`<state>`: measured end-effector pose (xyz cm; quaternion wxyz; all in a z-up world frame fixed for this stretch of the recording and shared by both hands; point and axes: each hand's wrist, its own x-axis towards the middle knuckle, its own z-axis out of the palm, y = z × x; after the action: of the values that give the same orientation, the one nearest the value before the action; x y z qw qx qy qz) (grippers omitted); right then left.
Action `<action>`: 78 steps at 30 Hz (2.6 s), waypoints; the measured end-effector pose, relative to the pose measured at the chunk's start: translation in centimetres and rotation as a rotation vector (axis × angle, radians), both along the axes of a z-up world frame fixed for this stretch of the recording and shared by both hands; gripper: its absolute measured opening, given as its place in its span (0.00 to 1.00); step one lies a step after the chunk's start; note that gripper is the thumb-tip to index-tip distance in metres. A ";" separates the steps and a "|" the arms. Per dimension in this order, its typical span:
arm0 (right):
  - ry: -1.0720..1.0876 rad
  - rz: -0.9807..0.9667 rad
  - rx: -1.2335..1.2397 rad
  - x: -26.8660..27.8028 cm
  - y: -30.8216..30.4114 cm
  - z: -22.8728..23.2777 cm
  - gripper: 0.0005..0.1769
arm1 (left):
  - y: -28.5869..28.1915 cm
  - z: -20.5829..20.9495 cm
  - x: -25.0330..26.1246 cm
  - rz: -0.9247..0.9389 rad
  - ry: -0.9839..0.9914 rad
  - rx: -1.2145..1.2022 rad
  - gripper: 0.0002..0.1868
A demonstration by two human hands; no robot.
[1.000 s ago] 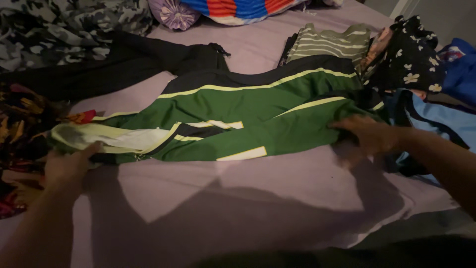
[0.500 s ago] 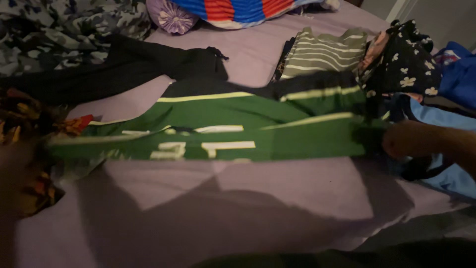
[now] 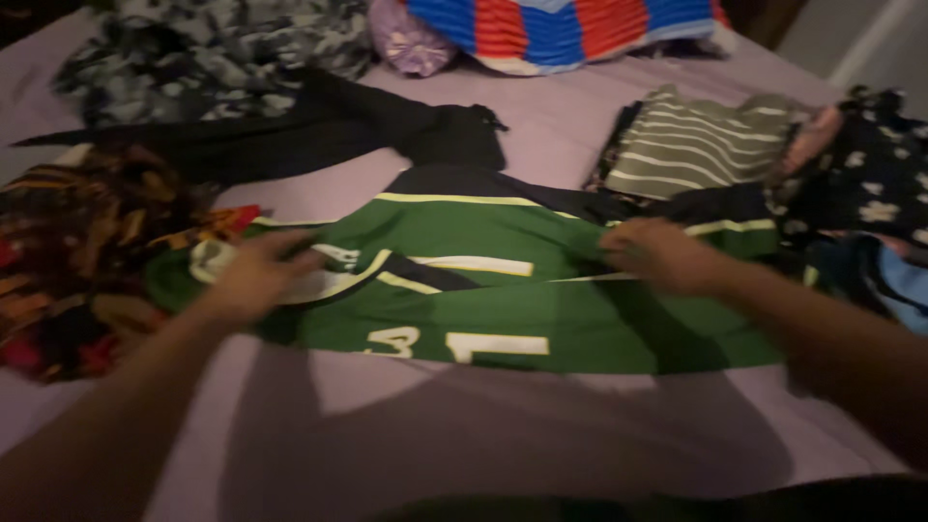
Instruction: The person folds several garments on a bed, including a striped shirt, a green jersey, and a patterned shirt. Each item is laid flat, folded into a compact rectangle, and placed in a growing stack on the bed.
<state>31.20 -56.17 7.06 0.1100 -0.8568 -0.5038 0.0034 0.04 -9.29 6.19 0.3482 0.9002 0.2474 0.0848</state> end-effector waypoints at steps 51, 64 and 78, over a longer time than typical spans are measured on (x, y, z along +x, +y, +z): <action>1.091 -0.016 -0.068 -9.3 30.2 1.7 0.29 | 12.1 2.4 -11.6 0.192 -0.633 -1.091 0.15; 0.521 -0.175 -0.091 -10.4 29.0 0.3 0.41 | 9.2 4.0 -13.6 0.194 -0.100 -0.943 0.21; 0.428 0.589 -0.216 -21.2 25.2 -1.1 0.18 | 11.4 2.7 -14.7 0.235 0.103 -0.986 0.28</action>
<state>10.00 -30.94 5.93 0.1161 -0.6618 -0.6908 0.2671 -14.62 2.15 8.86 0.7070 0.5980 0.3745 -0.0481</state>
